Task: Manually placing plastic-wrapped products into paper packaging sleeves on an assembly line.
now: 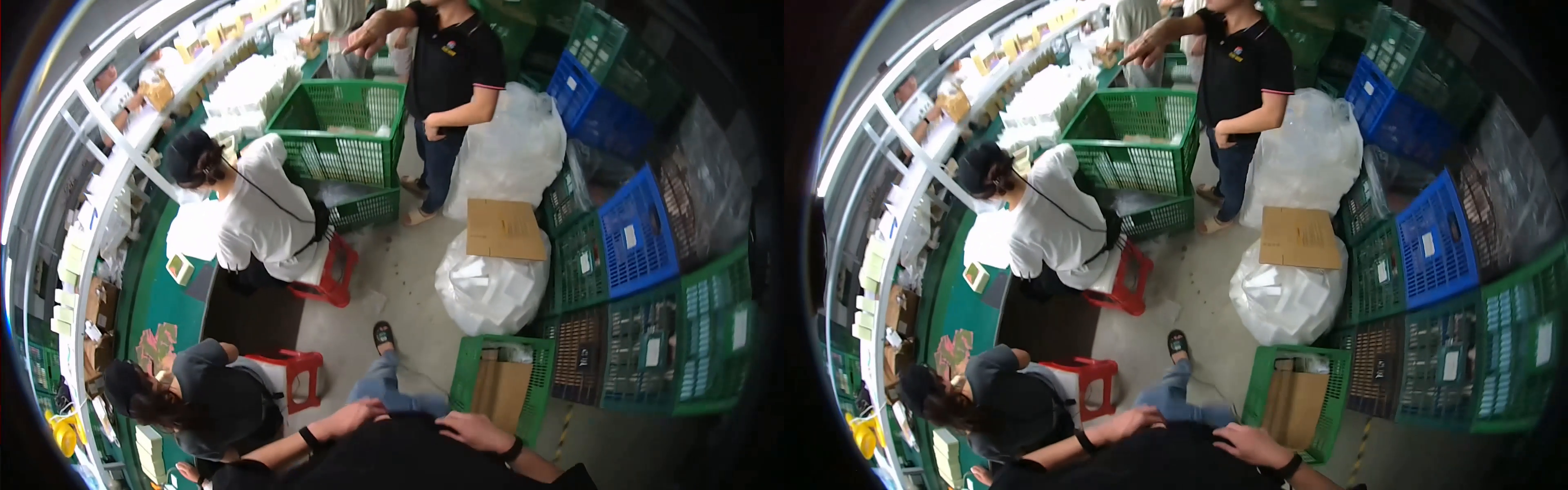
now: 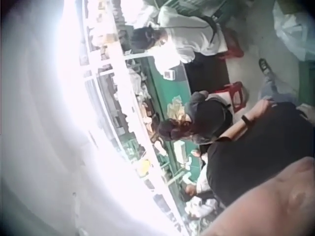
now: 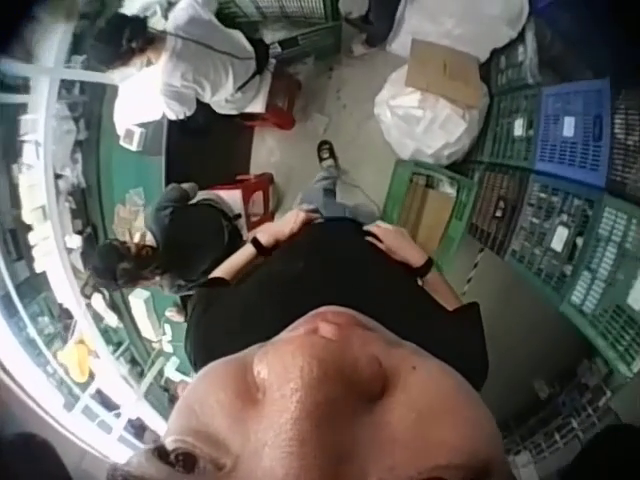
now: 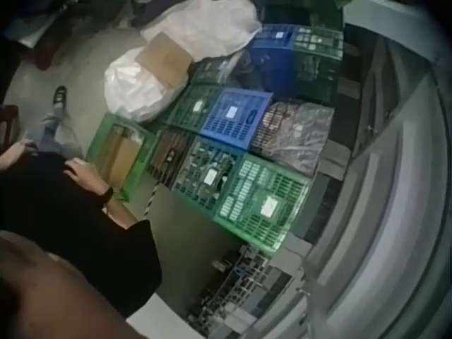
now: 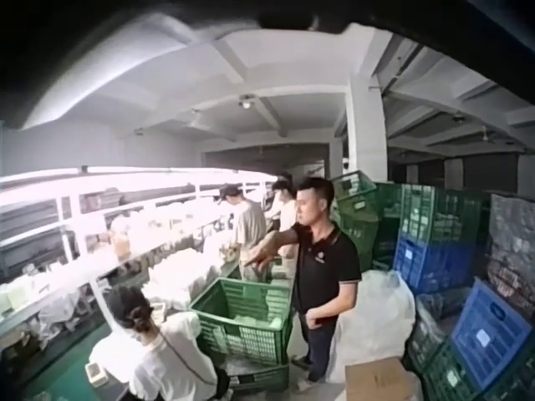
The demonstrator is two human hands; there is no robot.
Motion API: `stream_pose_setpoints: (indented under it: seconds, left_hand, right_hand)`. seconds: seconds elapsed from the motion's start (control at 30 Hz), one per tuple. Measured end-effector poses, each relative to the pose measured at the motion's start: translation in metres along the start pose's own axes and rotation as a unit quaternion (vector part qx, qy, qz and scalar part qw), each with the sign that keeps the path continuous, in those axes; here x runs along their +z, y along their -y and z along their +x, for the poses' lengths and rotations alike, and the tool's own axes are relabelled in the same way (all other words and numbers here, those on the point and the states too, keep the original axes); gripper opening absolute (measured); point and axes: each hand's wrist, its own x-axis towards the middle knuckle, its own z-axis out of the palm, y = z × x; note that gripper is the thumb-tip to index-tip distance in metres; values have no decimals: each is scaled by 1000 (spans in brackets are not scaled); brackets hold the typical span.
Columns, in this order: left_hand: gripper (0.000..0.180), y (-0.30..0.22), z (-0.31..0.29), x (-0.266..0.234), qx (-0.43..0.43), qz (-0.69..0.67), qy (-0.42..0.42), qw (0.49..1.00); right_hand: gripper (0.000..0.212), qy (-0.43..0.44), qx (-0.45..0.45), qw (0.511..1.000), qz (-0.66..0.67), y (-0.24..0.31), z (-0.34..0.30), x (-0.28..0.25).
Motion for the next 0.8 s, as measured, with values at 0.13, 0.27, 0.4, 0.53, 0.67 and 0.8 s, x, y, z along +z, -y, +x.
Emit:
stream_pose_setpoints:
  seconds: [0.13, 0.27, 0.4, 0.53, 0.67, 0.8]
  left_hand:
    - [32, 31, 36, -75, -51, -144, 41, 987]
    - [31, 51, 88, -130, -133, -196, -31, 971]
    - [28, 115, 138, -169, -295, -180, -222, 912]
    - [26, 158, 145, -161, -351, 41, -248, 902]
    - [26, 173, 146, -121, -364, -46, -229, 902]
    - [28, 185, 196, -126, -390, -27, -208, 897]
  right_hand:
    - [26, 81, 151, 979, 111, -26, 78, -70]
    - [26, -98, 131, 986, 18, -56, 170, -112]
    - [30, -95, 15, 995, -7, -105, 312, -156]
    - [38, 25, -11, 998, -56, -151, 367, -154]
    - [48, 162, -63, 983, -52, -168, 399, -195]
    - [60, 429, 33, 902, 31, -238, 395, -258]
